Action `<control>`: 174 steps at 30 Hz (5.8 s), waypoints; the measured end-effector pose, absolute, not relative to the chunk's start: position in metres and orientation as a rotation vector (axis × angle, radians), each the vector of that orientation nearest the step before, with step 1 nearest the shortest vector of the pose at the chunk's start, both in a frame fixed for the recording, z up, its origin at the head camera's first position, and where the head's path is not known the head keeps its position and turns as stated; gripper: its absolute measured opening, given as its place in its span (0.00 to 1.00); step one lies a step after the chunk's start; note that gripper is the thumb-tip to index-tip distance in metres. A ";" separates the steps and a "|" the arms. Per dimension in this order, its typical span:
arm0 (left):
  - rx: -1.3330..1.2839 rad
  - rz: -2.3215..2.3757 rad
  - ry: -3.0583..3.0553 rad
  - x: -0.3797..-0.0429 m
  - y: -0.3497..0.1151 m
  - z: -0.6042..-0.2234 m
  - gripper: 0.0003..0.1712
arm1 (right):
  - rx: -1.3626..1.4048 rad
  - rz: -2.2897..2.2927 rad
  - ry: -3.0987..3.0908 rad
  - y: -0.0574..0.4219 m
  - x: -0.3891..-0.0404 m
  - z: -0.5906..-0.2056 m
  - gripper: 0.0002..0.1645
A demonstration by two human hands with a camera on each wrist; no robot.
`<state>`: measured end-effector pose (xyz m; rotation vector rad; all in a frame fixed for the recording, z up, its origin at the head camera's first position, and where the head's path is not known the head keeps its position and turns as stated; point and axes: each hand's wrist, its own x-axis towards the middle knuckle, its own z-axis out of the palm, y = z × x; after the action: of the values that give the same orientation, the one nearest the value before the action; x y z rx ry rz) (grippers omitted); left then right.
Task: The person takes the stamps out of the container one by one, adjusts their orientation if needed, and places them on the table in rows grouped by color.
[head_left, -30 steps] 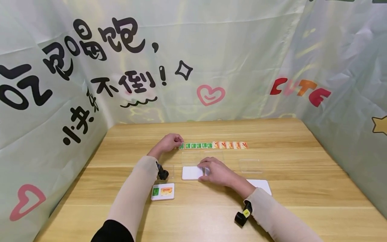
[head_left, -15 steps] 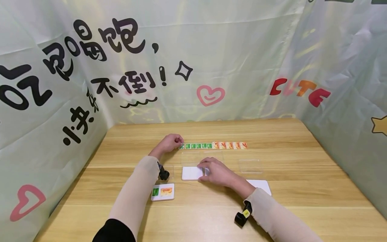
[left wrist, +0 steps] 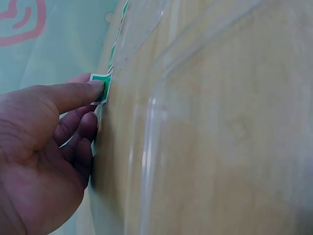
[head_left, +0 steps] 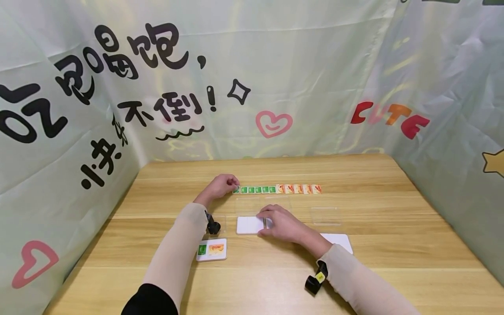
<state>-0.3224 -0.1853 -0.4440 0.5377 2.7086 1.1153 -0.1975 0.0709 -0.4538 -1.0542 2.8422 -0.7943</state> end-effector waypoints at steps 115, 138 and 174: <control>0.698 0.978 2.754 -0.172 -0.265 -0.427 0.30 | -1.154 -1.033 2.667 0.033 -0.180 -0.425 0.30; 0.842 0.914 2.739 -0.144 -0.275 -0.437 0.44 | -1.265 -0.911 2.621 -0.003 -0.169 -0.434 0.32; 0.857 0.845 2.760 -0.135 -0.277 -0.444 0.45 | -1.355 -0.725 2.670 -0.028 -0.161 -0.446 0.31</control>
<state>-0.1355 -0.2767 -0.4441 0.8566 2.7596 0.8451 -0.1606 -0.0279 -0.4458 -1.3550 2.6695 -0.7253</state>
